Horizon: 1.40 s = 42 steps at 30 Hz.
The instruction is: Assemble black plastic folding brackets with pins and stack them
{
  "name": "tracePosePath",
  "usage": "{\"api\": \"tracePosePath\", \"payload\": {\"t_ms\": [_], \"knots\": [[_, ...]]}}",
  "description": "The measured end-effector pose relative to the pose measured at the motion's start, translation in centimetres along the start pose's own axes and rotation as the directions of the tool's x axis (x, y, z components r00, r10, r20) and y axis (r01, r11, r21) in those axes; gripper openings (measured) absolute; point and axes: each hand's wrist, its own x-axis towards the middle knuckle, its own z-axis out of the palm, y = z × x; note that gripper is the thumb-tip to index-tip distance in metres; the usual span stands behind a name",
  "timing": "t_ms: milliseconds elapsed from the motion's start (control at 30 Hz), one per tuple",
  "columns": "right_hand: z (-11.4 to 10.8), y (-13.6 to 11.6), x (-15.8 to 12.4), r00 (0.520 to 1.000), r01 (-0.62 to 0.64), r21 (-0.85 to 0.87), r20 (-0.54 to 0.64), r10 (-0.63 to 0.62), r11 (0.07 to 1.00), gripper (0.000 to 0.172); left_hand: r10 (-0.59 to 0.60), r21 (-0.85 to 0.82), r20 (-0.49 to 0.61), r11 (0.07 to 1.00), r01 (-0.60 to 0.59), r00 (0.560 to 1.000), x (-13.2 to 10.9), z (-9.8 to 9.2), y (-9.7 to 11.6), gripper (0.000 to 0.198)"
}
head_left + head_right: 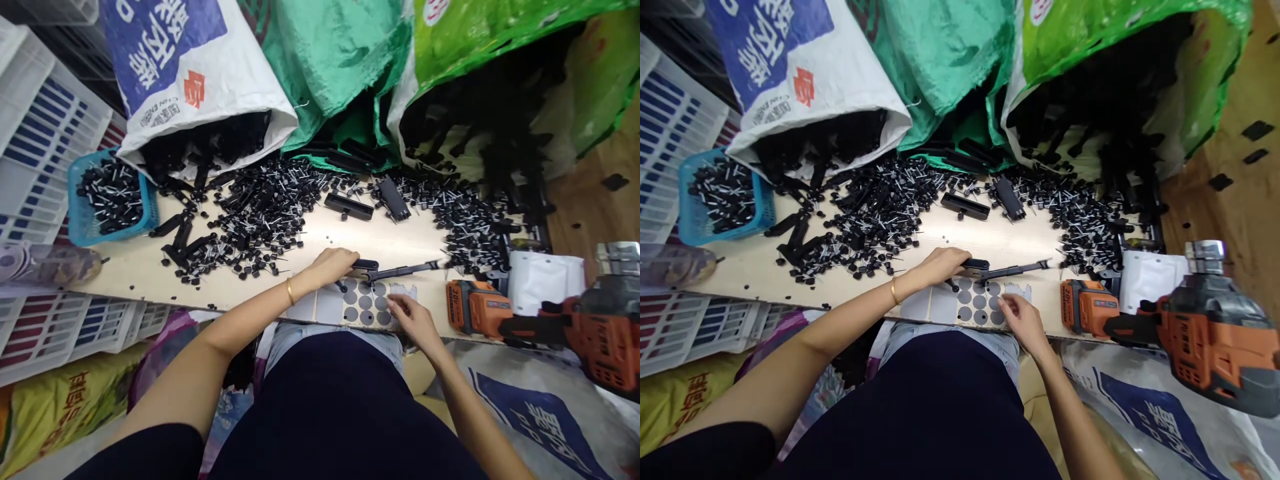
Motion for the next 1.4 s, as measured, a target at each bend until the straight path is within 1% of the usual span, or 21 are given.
{"api": "tracePosePath", "payload": {"t_ms": [33, 100, 167, 200, 267, 300, 367, 467, 533, 600, 667, 767, 833, 900, 967, 1033, 1133, 1200, 1267, 1333, 1400], "knots": [[0.4, 0.0, 0.7, 0.997, -0.041, 0.183, -0.064, 0.053, 0.982, 0.035, -0.054, -0.049, -0.005, 0.997, 0.054, 0.999, -0.7, -0.1, 0.4, 0.018], [1.4, -0.7, 2.3, 0.987, -0.010, 0.490, -0.134, 0.086, 0.872, 0.044, -0.177, -0.121, -0.017, 0.977, 0.174, 0.984, -2.2, -0.4, 1.3, 0.021], [1.8, -1.6, 3.5, 0.977, 0.051, 0.583, -0.198, 0.081, 0.811, 0.047, -0.316, -0.144, -0.031, 0.940, 0.309, 0.948, -3.4, -0.6, 1.9, 0.022], [1.8, -2.0, 3.8, 0.967, 0.073, 0.542, -0.245, 0.074, 0.837, 0.046, -0.385, -0.144, -0.042, 0.915, 0.376, 0.922, -3.9, -0.5, 1.9, 0.022], [1.3, -2.4, 3.7, 0.950, 0.092, 0.317, -0.311, 0.012, 0.944, 0.040, -0.507, -0.139, -0.063, 0.857, 0.496, 0.860, -4.5, -0.3, 1.4, 0.024], [1.1, -2.5, 3.5, 0.952, 0.099, 0.165, -0.302, -0.045, 0.981, 0.035, -0.551, -0.136, -0.073, 0.831, 0.539, 0.831, -4.7, 0.0, 1.0, 0.025], [1.3, -2.6, 2.7, 0.972, 0.140, -0.115, -0.172, -0.158, 0.983, 0.027, -0.591, -0.126, -0.096, 0.805, 0.580, 0.801, -5.0, 0.6, 0.3, 0.024], [2.6, -2.8, 1.7, 0.978, 0.209, -0.361, 0.101, -0.185, 0.909, 0.019, -0.550, -0.090, -0.149, 0.835, 0.543, 0.821, -5.1, 1.9, 0.0, 0.018], [3.2, -3.0, 1.6, 0.969, 0.227, -0.399, 0.186, -0.164, 0.889, 0.011, -0.470, -0.056, -0.169, 0.882, 0.468, 0.866, -4.9, 2.7, 0.3, 0.015], [2.6, -3.1, 1.9, 0.975, 0.206, -0.267, 0.133, -0.176, 0.941, 0.004, -0.364, -0.016, -0.163, 0.930, 0.366, 0.917, -4.5, 3.3, 0.5, 0.017], [1.4, -3.4, 2.6, 0.985, 0.174, 0.031, -0.013, -0.174, 0.984, 0.010, -0.262, 0.017, -0.161, 0.963, 0.268, 0.951, -4.1, 3.7, 0.5, 0.022], [0.2, -4.0, 4.0, 0.975, 0.170, 0.415, -0.201, -0.092, 0.894, 0.026, -0.177, 0.021, -0.189, 0.983, 0.185, 0.966, -3.8, 4.1, 0.3, 0.033], [0.7, -4.4, 4.8, 0.967, 0.177, 0.502, -0.250, -0.054, 0.846, 0.028, -0.154, 0.011, -0.195, 0.987, 0.159, 0.969, -3.7, 4.2, 0.2, 0.037], [1.8, -4.5, 5.3, 0.968, 0.166, 0.518, -0.248, -0.038, 0.839, 0.028, -0.152, 0.009, -0.189, 0.988, 0.157, 0.970, -3.8, 4.3, 0.3, 0.036], [3.0, -4.3, 5.5, 0.966, 0.172, 0.488, -0.254, -0.049, 0.856, 0.027, -0.166, 0.013, -0.185, 0.985, 0.171, 0.969, -3.9, 4.2, 0.4, 0.033], [3.7, -4.2, 5.5, 0.947, 0.228, 0.385, -0.299, -0.113, 0.894, 0.023, -0.182, 0.014, -0.176, 0.982, 0.187, 0.967, -3.9, 4.2, 0.5, 0.032], [3.6, -4.2, 5.5, 0.876, 0.392, 0.085, -0.338, -0.343, 0.916, 0.017, -0.189, 0.012, -0.161, 0.981, 0.194, 0.969, -3.9, 4.1, 0.5, 0.031], [3.0, -4.3, 5.6, 0.818, 0.479, -0.110, -0.306, -0.488, 0.871, 0.015, -0.186, 0.014, -0.161, 0.981, 0.191, 0.969, -3.9, 4.1, 0.4, 0.031], [2.4, -4.5, 5.7, 0.779, 0.510, -0.228, -0.285, -0.558, 0.829, 0.014, -0.183, 0.015, -0.160, 0.982, 0.188, 0.970, -3.9, 4.1, 0.4, 0.030], [2.0, -4.7, 5.6, 0.764, 0.530, -0.295, -0.242, -0.598, 0.795, 0.014, -0.183, 0.016, -0.157, 0.982, 0.188, 0.970, -3.9, 4.1, 0.5, 0.029], [2.0, -5.0, 5.4, 0.762, 0.558, -0.355, -0.137, -0.632, 0.750, 0.016, -0.183, 0.020, -0.157, 0.982, 0.188, 0.970, -3.9, 4.1, 0.5, 0.028]]}}
